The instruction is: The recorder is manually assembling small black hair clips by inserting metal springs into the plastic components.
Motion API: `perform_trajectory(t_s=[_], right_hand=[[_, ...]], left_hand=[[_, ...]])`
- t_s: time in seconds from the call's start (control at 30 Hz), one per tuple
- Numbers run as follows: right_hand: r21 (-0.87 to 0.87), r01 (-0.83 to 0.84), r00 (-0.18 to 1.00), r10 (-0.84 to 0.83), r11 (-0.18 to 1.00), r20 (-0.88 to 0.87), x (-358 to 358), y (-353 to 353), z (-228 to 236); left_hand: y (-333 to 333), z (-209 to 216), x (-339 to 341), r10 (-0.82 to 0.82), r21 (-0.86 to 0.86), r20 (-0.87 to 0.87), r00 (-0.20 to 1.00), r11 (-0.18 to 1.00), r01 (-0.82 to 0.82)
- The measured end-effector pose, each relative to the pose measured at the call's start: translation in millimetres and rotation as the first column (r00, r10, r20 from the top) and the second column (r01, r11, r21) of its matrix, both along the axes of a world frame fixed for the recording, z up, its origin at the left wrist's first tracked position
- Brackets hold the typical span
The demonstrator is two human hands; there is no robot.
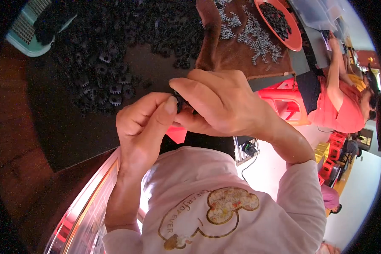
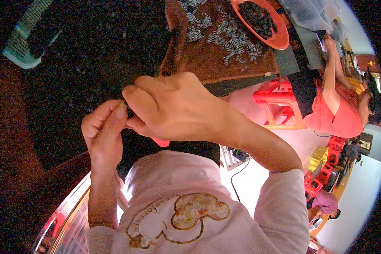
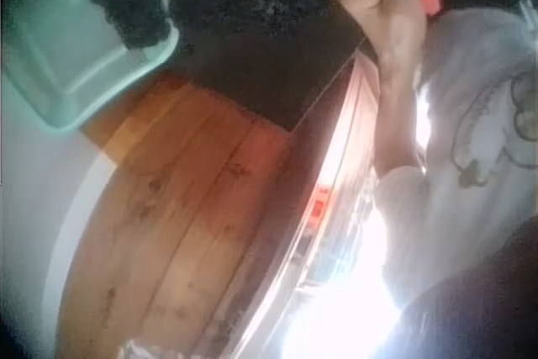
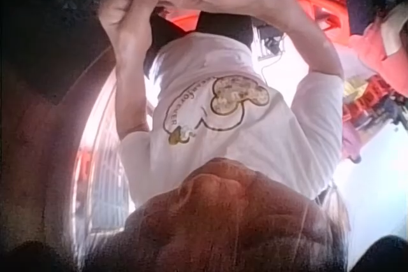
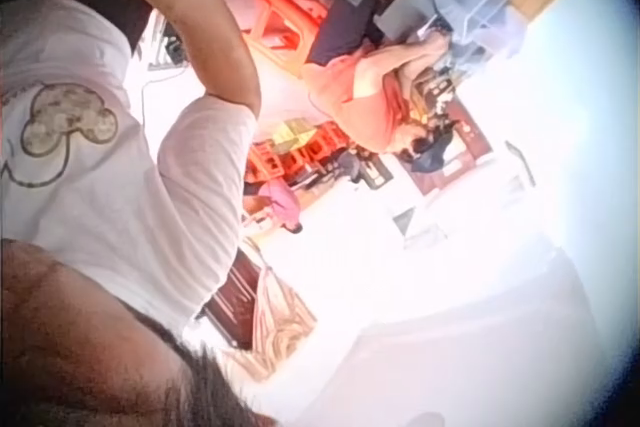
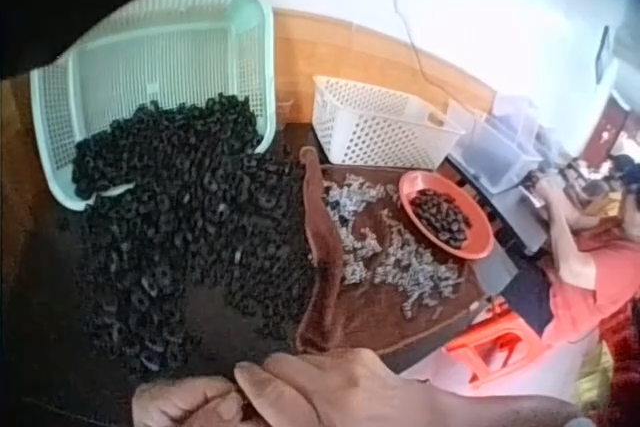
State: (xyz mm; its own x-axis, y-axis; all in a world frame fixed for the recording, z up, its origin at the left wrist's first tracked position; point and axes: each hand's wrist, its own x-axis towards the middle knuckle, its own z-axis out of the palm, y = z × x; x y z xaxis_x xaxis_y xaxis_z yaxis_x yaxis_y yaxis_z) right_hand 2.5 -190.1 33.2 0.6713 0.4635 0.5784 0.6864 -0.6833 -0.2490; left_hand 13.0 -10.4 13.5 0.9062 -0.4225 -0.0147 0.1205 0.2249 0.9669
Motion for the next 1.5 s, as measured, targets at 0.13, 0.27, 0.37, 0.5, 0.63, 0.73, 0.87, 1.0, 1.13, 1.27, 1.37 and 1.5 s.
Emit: perform_trajectory(t_s=[0.13, 0.27, 0.37, 0.5, 0.63, 0.73, 0.87, 1.0, 1.13, 1.27, 1.37, 1.5], right_hand=[[0.018, -0.011, 0.999, 0.012, 1.000, -0.049, -3.7, -5.5, 2.4], [-0.006, -0.030, 0.999, 0.030, 1.000, -0.033, -3.3, -4.6, 3.6], [-0.102, -0.053, 0.999, 0.052, 0.993, -0.010, -4.8, -5.7, 1.3], [-0.052, -0.033, 0.999, 0.034, 0.998, 0.013, -11.1, -6.0, -3.1], [-0.018, 0.058, 0.998, -0.058, 0.998, 0.004, -15.9, -22.6, 3.9], [0.042, 0.184, 0.982, -0.186, 0.982, 0.045, -12.8, -66.7, 13.6], [0.153, 0.614, 0.784, -0.578, 0.774, -0.226, -9.7, -133.0, 25.9], [0.083, 0.680, 0.722, -0.647, 0.728, -0.244, 2.0, -215.4, 15.0], [0.076, 0.713, 0.672, -0.648, 0.697, -0.358, 4.3, -237.2, 14.3], [0.316, 0.717, 0.686, -0.548, 0.621, -0.479, 4.7, -175.7, 19.2], [0.286, 0.490, 0.823, -0.328, 0.824, -0.465, 8.2, -124.3, 16.2], [-0.023, 0.114, 0.980, -0.116, 0.993, -0.160, 35.6, -56.5, 12.3]], left_hand=[[0.5, -1.4, -2.0, 0.002, 0.024, 0.098, 0.995, 1.000, -0.004], [0.8, -4.4, -0.2, 0.003, 0.048, 0.131, 0.991, 0.999, -0.010], [0.0, -4.6, 2.6, -0.042, 0.088, 0.197, 0.980, 0.996, 0.025], [-3.4, 2.2, 3.0, -0.114, 0.173, 0.242, 0.964, 0.982, 0.073], [-4.4, -0.8, -3.8, -0.057, 0.046, 0.068, 0.996, 0.997, 0.054], [-0.2, -5.1, -2.6, -0.078, 0.026, 0.045, 0.996, 0.997, 0.077], [1.4, -5.9, -4.7, -0.067, 0.011, 0.040, 0.997, 0.998, 0.067], [-0.8, -7.7, -8.8, -0.068, 0.019, 0.047, 0.997, 0.998, 0.067], [1.8, -9.3, -7.9, -0.055, 0.019, 0.022, 0.998, 0.998, 0.054], [5.5, -11.1, -8.3, -0.062, 0.018, 0.041, 0.997, 0.998, 0.062], [4.9, -10.5, -7.9, -0.082, 0.055, 0.101, 0.992, 0.996, 0.077], [3.9, -10.1, -7.0, -0.141, 0.127, 0.242, 0.960, 0.985, 0.113]])
